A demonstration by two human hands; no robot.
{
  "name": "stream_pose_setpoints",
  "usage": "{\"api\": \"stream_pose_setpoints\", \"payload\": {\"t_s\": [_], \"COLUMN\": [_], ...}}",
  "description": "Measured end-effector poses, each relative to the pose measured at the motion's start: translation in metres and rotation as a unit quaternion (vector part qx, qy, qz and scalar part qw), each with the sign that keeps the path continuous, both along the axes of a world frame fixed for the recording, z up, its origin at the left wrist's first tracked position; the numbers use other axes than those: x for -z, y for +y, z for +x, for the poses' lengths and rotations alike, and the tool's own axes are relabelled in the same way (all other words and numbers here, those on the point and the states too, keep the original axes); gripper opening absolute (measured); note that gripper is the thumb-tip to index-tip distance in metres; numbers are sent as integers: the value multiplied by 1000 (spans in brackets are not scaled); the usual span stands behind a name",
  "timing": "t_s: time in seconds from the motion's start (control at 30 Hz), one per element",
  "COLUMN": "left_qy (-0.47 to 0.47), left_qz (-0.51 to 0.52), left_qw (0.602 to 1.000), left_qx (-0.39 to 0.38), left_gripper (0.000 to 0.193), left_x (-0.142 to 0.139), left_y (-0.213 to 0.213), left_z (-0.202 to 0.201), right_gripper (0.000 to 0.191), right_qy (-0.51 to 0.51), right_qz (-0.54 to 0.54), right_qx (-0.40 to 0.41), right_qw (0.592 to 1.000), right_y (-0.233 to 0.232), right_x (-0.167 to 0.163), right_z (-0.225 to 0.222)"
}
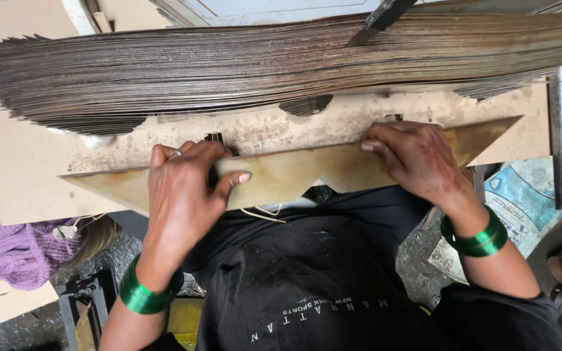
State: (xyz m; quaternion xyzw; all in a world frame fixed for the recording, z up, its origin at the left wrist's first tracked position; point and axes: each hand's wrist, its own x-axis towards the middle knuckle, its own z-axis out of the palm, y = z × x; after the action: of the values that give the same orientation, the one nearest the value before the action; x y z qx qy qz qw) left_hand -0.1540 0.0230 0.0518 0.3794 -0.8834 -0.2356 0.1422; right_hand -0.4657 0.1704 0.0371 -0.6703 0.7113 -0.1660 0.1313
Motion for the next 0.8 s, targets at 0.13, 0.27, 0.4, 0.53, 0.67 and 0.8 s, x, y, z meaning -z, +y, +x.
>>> {"api": "stream_pose_setpoints", "payload": {"t_s": [0.13,0.27,0.4,0.53,0.67,0.8], "left_qy": [-4,2,59,58,21,43], "left_qz": [56,-137,-68,-71,-69,-40], "left_qw": [998,990,992,991,992,993], "left_qx": [-28,6,86,98,104,98], "left_gripper": [43,44,88,106,97,93], "left_x": [10,12,23,37,40,36], "left_y": [0,20,38,44,42,41], "left_z": [-2,3,-21,-40,-42,-47], "right_gripper": [12,38,49,69,71,69], "right_qy": [1,218,97,-7,-1,-17], "right_qz": [26,-167,-90,-30,-27,-25], "right_qx": [14,-18,-18,-19,-28,-37], "right_qw": [1000,961,991,999,999,999], "right_y": [-17,-5,12,12,11,16], "right_x": [-3,-22,-15,6,14,13], "right_z": [15,36,46,49,46,37]}}
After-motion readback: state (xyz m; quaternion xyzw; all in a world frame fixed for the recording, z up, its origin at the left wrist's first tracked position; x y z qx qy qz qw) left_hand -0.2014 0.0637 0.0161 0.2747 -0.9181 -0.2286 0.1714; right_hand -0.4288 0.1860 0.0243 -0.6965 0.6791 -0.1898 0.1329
